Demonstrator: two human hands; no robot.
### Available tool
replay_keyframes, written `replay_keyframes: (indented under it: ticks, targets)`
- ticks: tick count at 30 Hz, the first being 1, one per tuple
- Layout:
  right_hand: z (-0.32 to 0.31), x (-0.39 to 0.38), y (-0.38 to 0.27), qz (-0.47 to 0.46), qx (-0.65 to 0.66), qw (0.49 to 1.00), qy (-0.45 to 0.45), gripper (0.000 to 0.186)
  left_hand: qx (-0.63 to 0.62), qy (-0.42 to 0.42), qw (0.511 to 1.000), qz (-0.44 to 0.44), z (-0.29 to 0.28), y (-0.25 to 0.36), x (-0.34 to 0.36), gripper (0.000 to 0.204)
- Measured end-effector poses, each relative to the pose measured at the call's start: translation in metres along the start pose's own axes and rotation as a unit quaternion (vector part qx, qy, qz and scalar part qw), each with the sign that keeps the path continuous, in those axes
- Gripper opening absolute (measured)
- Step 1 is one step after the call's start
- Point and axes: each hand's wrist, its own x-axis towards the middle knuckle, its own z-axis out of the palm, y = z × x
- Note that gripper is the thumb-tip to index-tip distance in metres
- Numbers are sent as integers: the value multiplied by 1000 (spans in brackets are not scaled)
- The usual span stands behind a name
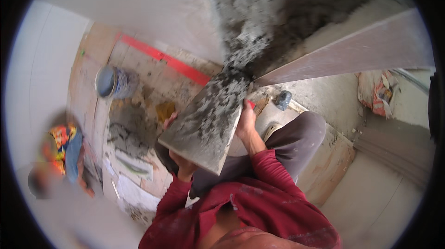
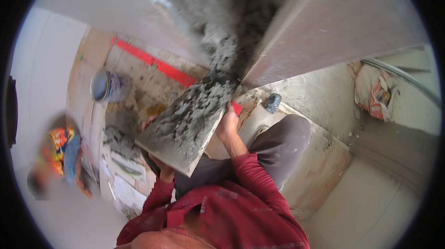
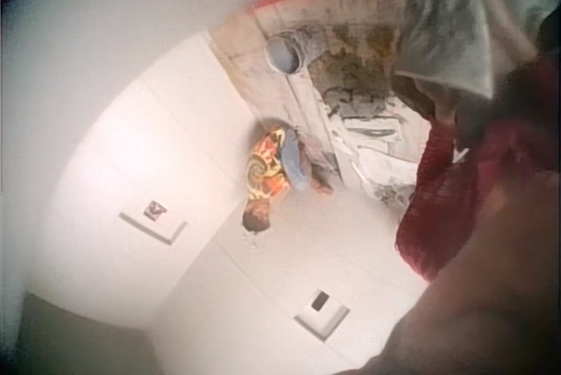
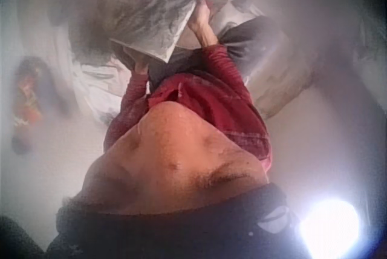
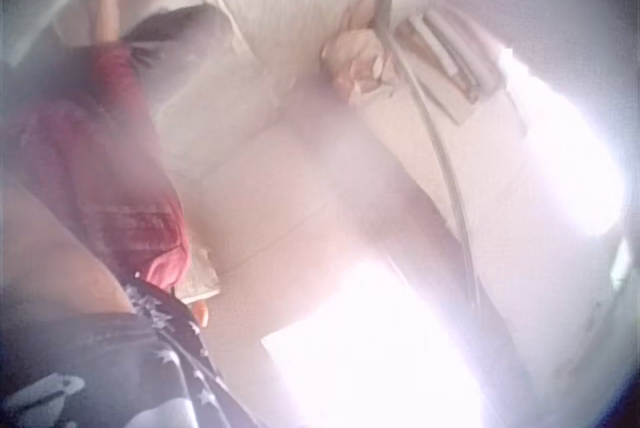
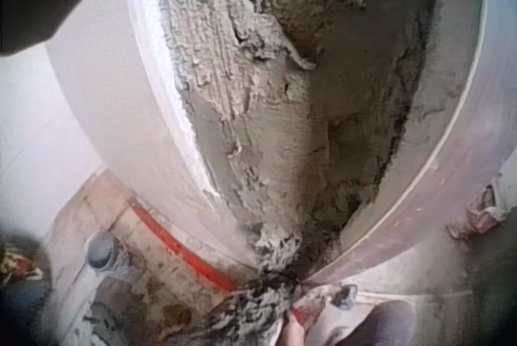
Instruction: The person installs ceramic tiles on a wall using a trowel to apply adhesive, a hammer to tap tiles into place, and a spirit level to verify alignment. The person repeatedly scoops adhesive, spreads it on the wall, places tiles, and checks for levelness.
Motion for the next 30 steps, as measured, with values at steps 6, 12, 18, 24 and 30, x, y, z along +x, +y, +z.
replay_keyframes:
  ticks: [6, 12, 18, 24, 30]
  targets:
    - [5, -13, -7, 19, -18, 999, -32, 53, 9, -9, 1000, 22, 3, 2, 5, 91]
    - [7, -14, -5, 16, -16, 999, -36, 52, -148, -16, 986, -76, 2, 0, 1, 64]
    - [-1, -2, -2, -15, 4, 999, -28, 51, -58, -9, 996, -63, 1, 1, 1, 92]
    - [9, -15, -9, -2, 12, 1000, 5, 51, 58, -30, 997, 27, 1, 3, 1, 97]
    - [-40, 13, -12, -103, -43, 984, 139, 39, -17, -19, 999, 23, 12, 2, 4, 94]
